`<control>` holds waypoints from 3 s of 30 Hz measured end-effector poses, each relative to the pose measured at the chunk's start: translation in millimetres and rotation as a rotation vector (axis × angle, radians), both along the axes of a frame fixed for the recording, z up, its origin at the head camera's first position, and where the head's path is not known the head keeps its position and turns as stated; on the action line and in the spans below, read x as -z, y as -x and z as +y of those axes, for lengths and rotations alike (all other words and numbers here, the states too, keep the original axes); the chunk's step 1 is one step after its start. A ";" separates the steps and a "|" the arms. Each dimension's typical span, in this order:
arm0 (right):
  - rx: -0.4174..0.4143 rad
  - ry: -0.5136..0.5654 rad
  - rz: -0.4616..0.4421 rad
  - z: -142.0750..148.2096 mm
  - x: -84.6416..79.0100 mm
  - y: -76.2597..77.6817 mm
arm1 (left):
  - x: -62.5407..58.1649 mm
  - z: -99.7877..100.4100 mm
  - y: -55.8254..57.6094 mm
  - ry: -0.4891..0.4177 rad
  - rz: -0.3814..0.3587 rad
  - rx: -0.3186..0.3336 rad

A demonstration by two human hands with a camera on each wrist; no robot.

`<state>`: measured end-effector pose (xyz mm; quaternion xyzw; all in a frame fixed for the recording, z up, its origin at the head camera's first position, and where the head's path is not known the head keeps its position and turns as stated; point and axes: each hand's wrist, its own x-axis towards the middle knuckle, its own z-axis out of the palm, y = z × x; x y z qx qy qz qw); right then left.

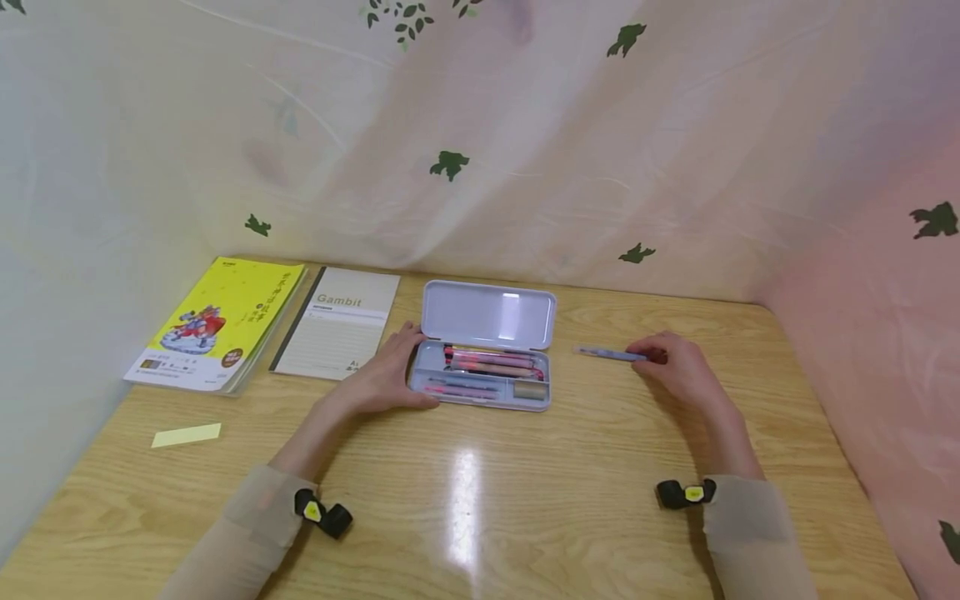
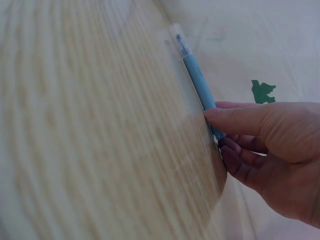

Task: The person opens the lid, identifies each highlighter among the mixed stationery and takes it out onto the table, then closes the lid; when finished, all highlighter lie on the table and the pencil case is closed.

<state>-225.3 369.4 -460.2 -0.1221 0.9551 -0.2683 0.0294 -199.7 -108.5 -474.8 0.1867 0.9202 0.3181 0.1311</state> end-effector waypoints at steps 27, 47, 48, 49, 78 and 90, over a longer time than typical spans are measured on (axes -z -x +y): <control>0.107 0.171 0.119 -13.0 -29.3 -11.9 | 0.7 2.2 1.4 0.007 0.015 -0.001; 0.134 0.391 0.153 -84.7 -54.1 -18.7 | 0.5 2.9 1.2 -0.038 0.020 0.001; 0.124 0.397 0.151 -88.2 -54.2 -19.1 | 0.0 2.8 1.0 -0.039 0.023 0.003; 0.117 0.398 0.150 -91.9 -54.2 -19.5 | -0.3 2.7 0.8 -0.041 0.023 0.003; -0.173 0.246 -0.006 -164.8 -24.6 -27.0 | 6.2 -2.1 -2.0 -0.053 0.020 -0.003; -0.179 0.162 0.009 -172.6 -19.7 -28.1 | 3.2 -2.8 -1.3 -0.058 0.037 0.015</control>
